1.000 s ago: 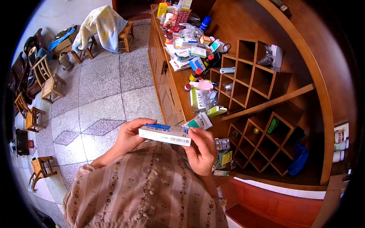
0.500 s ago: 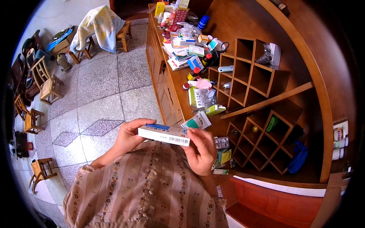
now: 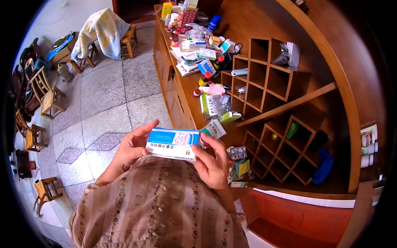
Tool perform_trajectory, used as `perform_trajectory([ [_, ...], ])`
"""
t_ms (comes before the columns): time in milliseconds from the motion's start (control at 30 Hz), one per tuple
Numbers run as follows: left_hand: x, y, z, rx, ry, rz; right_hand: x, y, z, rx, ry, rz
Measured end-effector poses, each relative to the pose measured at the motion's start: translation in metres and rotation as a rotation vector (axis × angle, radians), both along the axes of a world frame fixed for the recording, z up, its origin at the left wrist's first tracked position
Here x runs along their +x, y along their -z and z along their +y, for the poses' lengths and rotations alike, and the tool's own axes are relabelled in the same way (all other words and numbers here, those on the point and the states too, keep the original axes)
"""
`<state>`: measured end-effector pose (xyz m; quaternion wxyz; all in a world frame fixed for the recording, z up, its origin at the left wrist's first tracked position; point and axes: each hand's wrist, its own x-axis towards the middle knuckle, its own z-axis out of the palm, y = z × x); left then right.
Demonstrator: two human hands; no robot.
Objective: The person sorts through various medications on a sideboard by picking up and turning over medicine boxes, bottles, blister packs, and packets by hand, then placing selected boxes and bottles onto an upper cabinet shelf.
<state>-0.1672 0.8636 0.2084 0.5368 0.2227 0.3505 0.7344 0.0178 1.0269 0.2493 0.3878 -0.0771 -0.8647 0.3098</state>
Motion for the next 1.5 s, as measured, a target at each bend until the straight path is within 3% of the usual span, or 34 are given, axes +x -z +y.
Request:
perform_trajectory([
  [200,-0.007,0.007,-0.003,0.146,-0.193,0.777,0.0,0.013,0.007,-0.283,-0.14,-0.037],
  [267,-0.007,0.005,-0.004,0.147,-0.22,0.813,-0.003,0.015,0.002,-0.622,-0.233,0.076],
  [433,-0.01,-0.008,-0.005,0.088,-0.227,1.017,-0.003,0.016,0.0,-0.675,-0.288,0.137],
  [733,-0.009,-0.005,-0.002,0.11,-0.308,1.135,-0.007,0.021,0.003,-0.706,-0.321,0.191],
  [900,-0.01,-0.001,0.003,0.066,-0.282,1.184,-0.012,0.021,0.003,-0.857,-0.363,0.237],
  [1000,-0.007,0.002,0.011,-0.027,-0.263,1.242,-0.015,0.012,-0.005,-0.761,-0.284,0.134],
  [1067,-0.004,0.01,0.017,-0.08,-0.253,1.278,-0.018,0.006,-0.005,-0.459,-0.256,-0.048],
  [1133,-0.003,0.024,0.023,-0.063,-0.147,1.105,-0.03,-0.011,-0.007,-0.178,-0.365,-0.096],
  [1167,-0.003,0.026,0.028,0.005,-0.138,1.153,-0.035,-0.011,-0.007,-0.133,-0.397,-0.073],
  [1267,-0.004,0.038,0.035,0.183,-0.193,1.162,-0.037,-0.013,-0.009,-0.168,-0.406,-0.071],
  [1500,-0.004,0.037,0.036,0.173,-0.196,1.076,-0.037,-0.01,-0.008,-0.151,-0.427,-0.085],
])
